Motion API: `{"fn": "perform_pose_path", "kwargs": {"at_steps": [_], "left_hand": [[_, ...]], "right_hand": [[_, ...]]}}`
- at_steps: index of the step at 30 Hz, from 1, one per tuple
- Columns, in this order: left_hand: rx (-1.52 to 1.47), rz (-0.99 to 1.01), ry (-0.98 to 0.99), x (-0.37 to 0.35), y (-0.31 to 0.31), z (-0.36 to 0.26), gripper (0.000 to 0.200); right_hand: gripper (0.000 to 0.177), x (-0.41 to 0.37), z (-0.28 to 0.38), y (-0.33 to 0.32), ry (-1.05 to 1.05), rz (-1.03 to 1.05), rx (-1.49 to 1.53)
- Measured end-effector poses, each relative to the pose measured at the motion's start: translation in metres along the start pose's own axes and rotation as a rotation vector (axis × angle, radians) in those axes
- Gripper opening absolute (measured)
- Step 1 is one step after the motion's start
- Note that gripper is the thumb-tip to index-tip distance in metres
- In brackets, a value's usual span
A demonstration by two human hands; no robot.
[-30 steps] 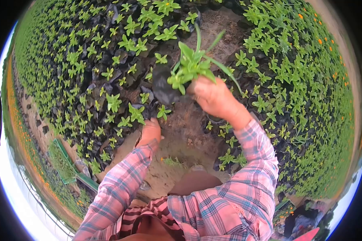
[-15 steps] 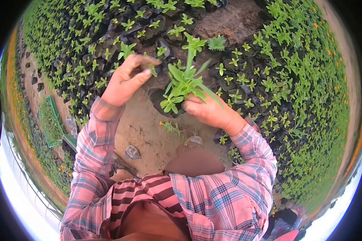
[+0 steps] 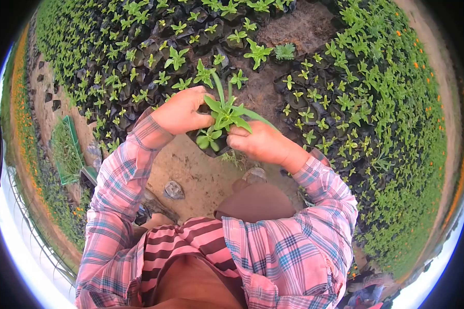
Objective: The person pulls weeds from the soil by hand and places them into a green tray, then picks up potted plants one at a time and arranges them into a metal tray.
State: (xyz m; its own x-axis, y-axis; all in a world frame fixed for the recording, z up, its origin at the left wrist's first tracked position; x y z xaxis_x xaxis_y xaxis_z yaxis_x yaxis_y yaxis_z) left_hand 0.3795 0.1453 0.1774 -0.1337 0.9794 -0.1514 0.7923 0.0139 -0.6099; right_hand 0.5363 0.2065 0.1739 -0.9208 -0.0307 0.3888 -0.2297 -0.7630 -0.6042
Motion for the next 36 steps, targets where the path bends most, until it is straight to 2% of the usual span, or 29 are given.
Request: {"fn": "perform_pose_path", "kwargs": {"at_steps": [2,6,10,17,21,24,26,27,28,30,32,34,35,36], "left_hand": [[0.156,0.047,-0.116,-0.001,-0.001,0.0,0.028],[0.575,-0.004,-0.111,-0.012,-0.001,-0.012,0.017],[0.541,0.001,-0.014,-0.015,0.01,-0.006,0.017],[0.411,-0.093,-0.065,-0.021,0.027,0.01,0.02],[0.415,-0.055,-0.05,-0.02,0.032,0.011,0.021],[0.404,-0.168,-0.07,-0.021,0.037,0.018,0.018],[-0.104,-0.428,-0.267,-0.024,0.035,0.04,0.015],[-0.243,-0.515,-0.339,-0.025,0.036,0.047,0.009],[-0.236,-0.516,-0.323,-0.022,0.036,0.052,0.009],[-0.498,-0.776,-0.658,-0.032,0.023,0.082,0.012],[-0.677,-0.962,-0.621,-0.039,0.0,0.096,0.014],[-0.789,-1.031,-0.584,-0.052,-0.02,0.103,0.012],[-0.756,-1.0,-0.542,-0.058,-0.025,0.101,0.01],[-0.666,-0.903,-0.61,-0.069,-0.022,0.11,0.011]], "right_hand": [[0.015,0.0,0.002,0.001,0.023,0.034,-0.02],[0.013,-0.002,0.003,0.005,-0.007,-0.014,-0.084],[0.013,-0.005,0.004,0.008,-0.005,0.042,-0.015],[0.014,-0.011,0.002,0.013,0.009,0.082,-0.017],[0.012,-0.013,0.0,0.019,0.024,0.096,-0.021],[0.012,-0.011,0.002,0.016,0.045,0.074,-0.013],[0.012,-0.008,0.0,0.011,0.061,0.06,-0.031],[0.012,-0.008,-0.002,0.008,0.087,0.05,-0.067],[0.011,-0.007,-0.004,0.005,0.112,0.036,-0.107],[0.011,-0.011,-0.004,0.003,0.132,0.014,-0.078],[0.011,-0.019,-0.01,-0.001,0.152,-0.002,-0.057],[0.013,-0.034,-0.021,-0.009,0.216,-0.043,-0.05],[0.014,-0.04,-0.029,-0.019,0.28,-0.071,-0.127],[0.014,-0.039,-0.036,-0.034,0.347,-0.107,-0.256]]}}
Point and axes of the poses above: each hand's wrist, its own x-axis towards the middle knuckle, its own y-axis out of the palm, z = x × y, the point moved 5 cm from there along x, towards the middle knuckle, and after that the axes turned 10 degrees about -z, right-handed, at the moved point
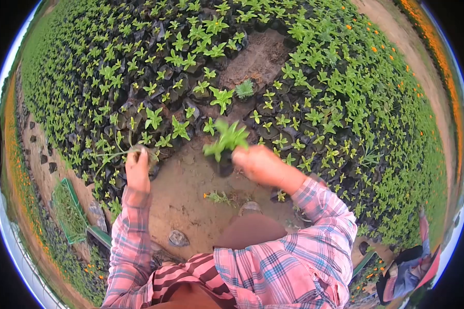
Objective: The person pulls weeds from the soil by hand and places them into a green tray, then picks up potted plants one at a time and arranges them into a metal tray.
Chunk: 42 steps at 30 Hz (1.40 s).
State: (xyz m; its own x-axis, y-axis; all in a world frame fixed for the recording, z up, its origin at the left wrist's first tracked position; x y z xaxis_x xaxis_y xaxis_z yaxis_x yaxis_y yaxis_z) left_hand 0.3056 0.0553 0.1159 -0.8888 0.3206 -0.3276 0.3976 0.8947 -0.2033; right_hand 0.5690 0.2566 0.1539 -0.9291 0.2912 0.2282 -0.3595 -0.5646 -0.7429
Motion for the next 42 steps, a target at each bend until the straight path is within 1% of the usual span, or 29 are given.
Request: {"fn": "perform_pose_path", "kwargs": {"at_steps": [2,4,5,6,8,9,10,12,13,15,16,17,19,21,22,23,24,25,26,27,28,30,32,33,34,38,40,41,42], "left_hand": [[0.183,0.207,0.058,-0.011,-0.011,0.031,0.01],[0.32,0.295,-0.082,-0.033,-0.02,0.065,0.01],[0.326,0.291,-0.139,-0.043,-0.025,0.083,0.01],[0.332,0.287,-0.195,-0.05,-0.027,0.1,0.009],[0.35,0.288,-0.234,-0.061,-0.027,0.129,0.009],[0.357,0.284,-0.273,-0.063,-0.025,0.139,0.009],[0.361,0.287,-0.271,-0.063,-0.019,0.143,0.009],[0.586,0.331,-0.143,-0.059,-0.004,0.147,0.01],[0.681,0.369,0.02,-0.051,0.002,0.159,0.016],[0.746,0.366,0.083,-0.049,0.031,0.129,0.02],[0.808,0.354,0.143,-0.045,0.044,0.118,0.025],[0.81,0.361,0.144,-0.038,0.052,0.12,0.025],[0.973,0.421,0.312,-0.03,0.068,0.128,0.031],[1.057,0.483,0.328,-0.031,0.076,0.131,0.036],[1.142,0.533,0.355,-0.032,0.08,0.133,0.041],[1.141,0.545,0.346,-0.033,0.082,0.135,0.041],[1.189,0.577,0.374,-0.034,0.082,0.137,0.049],[1.241,0.606,0.404,-0.034,0.082,0.138,0.058],[1.248,0.607,0.397,-0.033,0.083,0.136,0.058],[1.318,0.648,0.356,-0.034,0.086,0.136,0.067],[1.388,0.69,0.316,-0.034,0.087,0.137,0.076],[1.434,0.712,0.297,-0.034,0.088,0.138,0.079],[1.474,0.732,0.279,-0.033,0.087,0.141,0.082],[1.454,0.739,0.321,-0.033,0.086,0.141,0.081],[1.433,0.746,0.36,-0.033,0.086,0.142,0.081],[1.428,0.792,0.321,-0.032,0.086,0.144,0.08],[1.445,0.785,0.317,-0.033,0.087,0.138,0.08],[1.445,0.787,0.314,-0.034,0.088,0.139,0.08],[1.456,0.777,0.315,-0.034,0.087,0.139,0.081]], "right_hand": [[0.011,0.017,-0.032,-0.027,0.118,-0.114,-0.109],[0.006,0.046,-0.05,-0.064,0.105,-0.331,-0.186],[0.005,0.055,-0.08,-0.068,0.142,-0.338,-0.207],[0.005,0.072,-0.088,-0.082,0.097,-0.382,-0.312],[0.004,0.101,-0.118,-0.089,0.135,-0.396,-0.394],[0.006,0.113,-0.136,-0.088,0.052,-0.468,-0.389],[0.006,0.123,-0.152,-0.081,0.055,-0.471,-0.39],[0.006,0.141,-0.179,-0.061,0.077,-0.379,-0.377],[0.007,0.143,-0.189,-0.046,0.085,-0.33,-0.363],[0.009,0.139,-0.224,-0.003,0.105,-0.242,-0.275],[0.011,0.133,-0.244,0.018,0.17,-0.13,-0.244],[0.013,0.129,-0.245,0.016,0.203,-0.169,-0.147],[0.015,0.12,-0.252,0.01,0.247,-0.2,-0.05],[0.016,0.117,-0.249,-0.025,0.354,-0.422,0.072],[0.013,0.116,-0.267,-0.034,0.561,-0.468,0.269],[0.011,0.114,-0.275,-0.052,0.665,-0.587,0.303],[0.01,0.114,-0.299,-0.066,0.664,-0.718,0.177],[0.012,0.113,-0.326,-0.082,0.496,-0.832,-0.179],[0.013,0.115,-0.328,-0.099,0.445,-0.836,-0.616],[0.015,0.115,-0.344,-0.109,0.74,-0.761,-0.588],[0.019,0.116,-0.349,-0.116,0.885,-0.735,-0.731],[0.023,0.126,-0.366,-0.117,0.84,-0.46,-0.922],[0.025,0.131,-0.381,-0.113,0.882,-0.534,-0.889],[0.026,0.132,-0.388,-0.113,0.919,-0.611,-0.858],[0.026,0.135,-0.395,-0.111,0.916,-0.61,-0.852],[0.027,0.13,-0.434,-0.101,0.948,-0.453,-0.924],[0.026,0.132,-0.437,-0.101,0.866,-0.29,-1.008],[0.023,0.129,-0.427,-0.106,0.927,-0.455,-0.949],[0.023,0.127,-0.422,-0.108,0.926,-0.453,-0.949]]}}
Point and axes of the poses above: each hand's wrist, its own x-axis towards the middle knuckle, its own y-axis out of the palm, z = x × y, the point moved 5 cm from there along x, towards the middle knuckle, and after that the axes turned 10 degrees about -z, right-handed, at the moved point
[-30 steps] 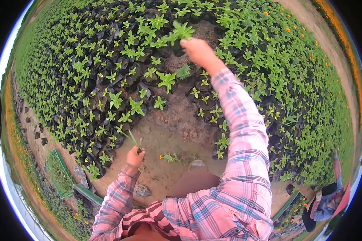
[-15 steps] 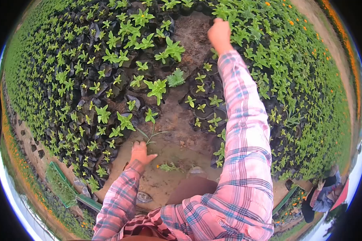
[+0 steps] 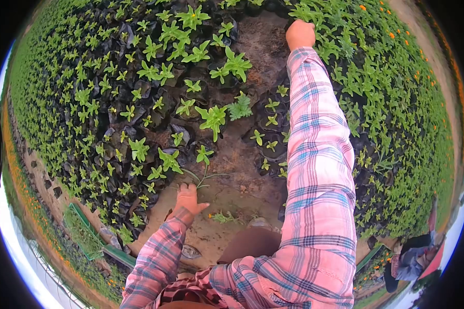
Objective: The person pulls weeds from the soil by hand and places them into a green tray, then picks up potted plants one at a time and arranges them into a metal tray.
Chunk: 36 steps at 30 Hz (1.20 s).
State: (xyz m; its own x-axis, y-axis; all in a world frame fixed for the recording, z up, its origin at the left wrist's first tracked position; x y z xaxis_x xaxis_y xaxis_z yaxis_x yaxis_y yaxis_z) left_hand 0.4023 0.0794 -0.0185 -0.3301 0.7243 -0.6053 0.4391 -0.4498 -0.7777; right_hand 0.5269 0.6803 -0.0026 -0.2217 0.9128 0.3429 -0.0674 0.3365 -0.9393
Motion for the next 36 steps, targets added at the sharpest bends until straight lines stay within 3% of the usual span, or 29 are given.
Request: {"fn": "perform_pose_path", "kwargs": {"at_steps": [9,16,18,20,22,24,29,30,32,33,34,36], "left_hand": [[-0.01,0.021,-0.03,0.0,-0.006,-0.004,0.082],[-0.001,0.043,-0.031,0.001,-0.006,-0.004,0.082],[0.004,0.042,-0.028,0.0,-0.005,-0.004,0.082],[0.01,0.038,-0.025,0.0,-0.006,-0.006,0.082],[0.022,0.052,-0.036,0.001,-0.009,-0.007,0.083],[0.028,0.03,-0.02,0.001,-0.005,-0.005,0.083],[0.021,0.01,-0.006,0.001,-0.006,-0.005,0.083],[0.01,0.048,-0.025,0.002,-0.006,-0.004,0.083],[0.0,0.094,-0.055,0.0,-0.004,-0.002,0.082],[-0.017,0.052,-0.033,-0.001,-0.006,-0.003,0.082],[-0.034,0.007,-0.008,-0.001,-0.009,-0.005,0.082],[-0.021,0.014,-0.011,-0.001,-0.011,-0.007,0.081]], "right_hand": [[0.014,-0.001,-0.013,-0.02,-0.162,-0.064,0.1],[0.015,-0.007,-0.028,-0.035,-0.03,-0.085,0.216],[0.017,-0.008,-0.023,-0.057,-0.178,-0.279,0.349],[0.017,-0.004,-0.014,-0.075,-0.229,-0.296,0.358],[0.016,-0.005,0.007,-0.101,-0.461,-0.412,0.481],[0.016,-0.013,0.026,-0.107,-0.579,-0.382,0.537],[0.017,-0.075,0.064,-0.065,-0.764,0.073,0.379],[0.019,-0.086,0.062,-0.06,-0.729,0.07,0.551],[0.018,-0.083,0.048,-0.05,-0.569,-0.154,0.67],[0.019,-0.077,0.039,-0.062,-0.4,-0.236,0.755],[0.018,-0.07,0.027,-0.071,-0.29,-0.32,0.698],[0.02,-0.057,0.011,-0.085,-0.004,-0.167,0.319]]}}
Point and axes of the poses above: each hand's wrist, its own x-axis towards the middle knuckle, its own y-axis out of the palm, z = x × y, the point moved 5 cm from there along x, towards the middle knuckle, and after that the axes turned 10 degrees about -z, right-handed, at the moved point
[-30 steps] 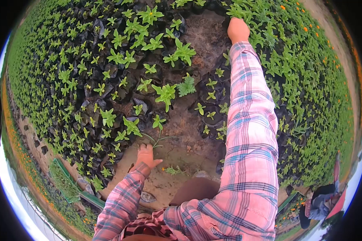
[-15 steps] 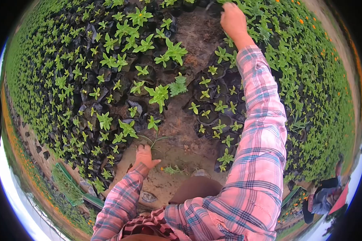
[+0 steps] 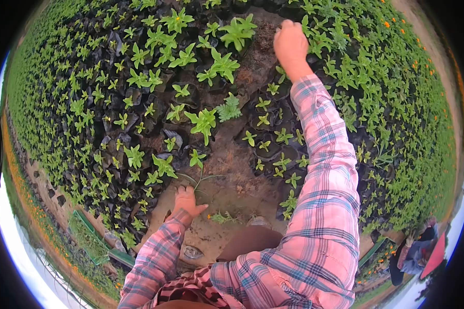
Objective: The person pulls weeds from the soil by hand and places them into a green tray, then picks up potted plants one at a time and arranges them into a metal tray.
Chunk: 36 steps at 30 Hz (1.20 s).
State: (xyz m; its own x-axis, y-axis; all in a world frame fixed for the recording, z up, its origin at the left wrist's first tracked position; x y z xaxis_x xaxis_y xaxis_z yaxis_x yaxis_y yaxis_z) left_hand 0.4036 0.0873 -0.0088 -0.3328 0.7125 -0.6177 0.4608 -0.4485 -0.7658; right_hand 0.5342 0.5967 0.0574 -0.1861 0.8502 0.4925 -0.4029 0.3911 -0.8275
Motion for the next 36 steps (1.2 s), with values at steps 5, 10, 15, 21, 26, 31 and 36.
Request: {"fn": "perform_pose_path", "kwargs": {"at_steps": [5,10,15,21,26,31,36], "left_hand": [[0.031,-0.064,0.032,0.001,0.004,0.002,0.081],[0.031,0.025,-0.024,0.0,0.002,0.001,0.082],[0.047,0.036,-0.028,-0.001,0.003,-0.001,0.081],[0.025,0.026,-0.041,-0.001,0.002,0.0,0.082],[-0.011,0.035,-0.063,0.0,0.002,0.001,0.082],[-0.034,0.057,-0.074,0.0,-0.003,-0.001,0.081],[-0.017,0.085,-0.116,0.001,-0.001,-0.002,0.08]], "right_hand": [[0.021,0.026,-0.033,0.037,0.073,0.291,-0.301],[0.019,0.031,-0.028,0.044,0.05,0.309,-0.226],[0.013,0.054,0.008,0.017,-0.226,-0.112,0.044],[0.008,0.032,0.034,0.066,-0.408,-0.035,0.17],[0.015,0.02,0.023,0.058,-0.294,-0.136,0.292],[0.019,-0.023,0.045,0.001,0.041,0.306,0.475],[0.026,-0.085,0.072,-0.025,-0.167,0.873,0.496]]}}
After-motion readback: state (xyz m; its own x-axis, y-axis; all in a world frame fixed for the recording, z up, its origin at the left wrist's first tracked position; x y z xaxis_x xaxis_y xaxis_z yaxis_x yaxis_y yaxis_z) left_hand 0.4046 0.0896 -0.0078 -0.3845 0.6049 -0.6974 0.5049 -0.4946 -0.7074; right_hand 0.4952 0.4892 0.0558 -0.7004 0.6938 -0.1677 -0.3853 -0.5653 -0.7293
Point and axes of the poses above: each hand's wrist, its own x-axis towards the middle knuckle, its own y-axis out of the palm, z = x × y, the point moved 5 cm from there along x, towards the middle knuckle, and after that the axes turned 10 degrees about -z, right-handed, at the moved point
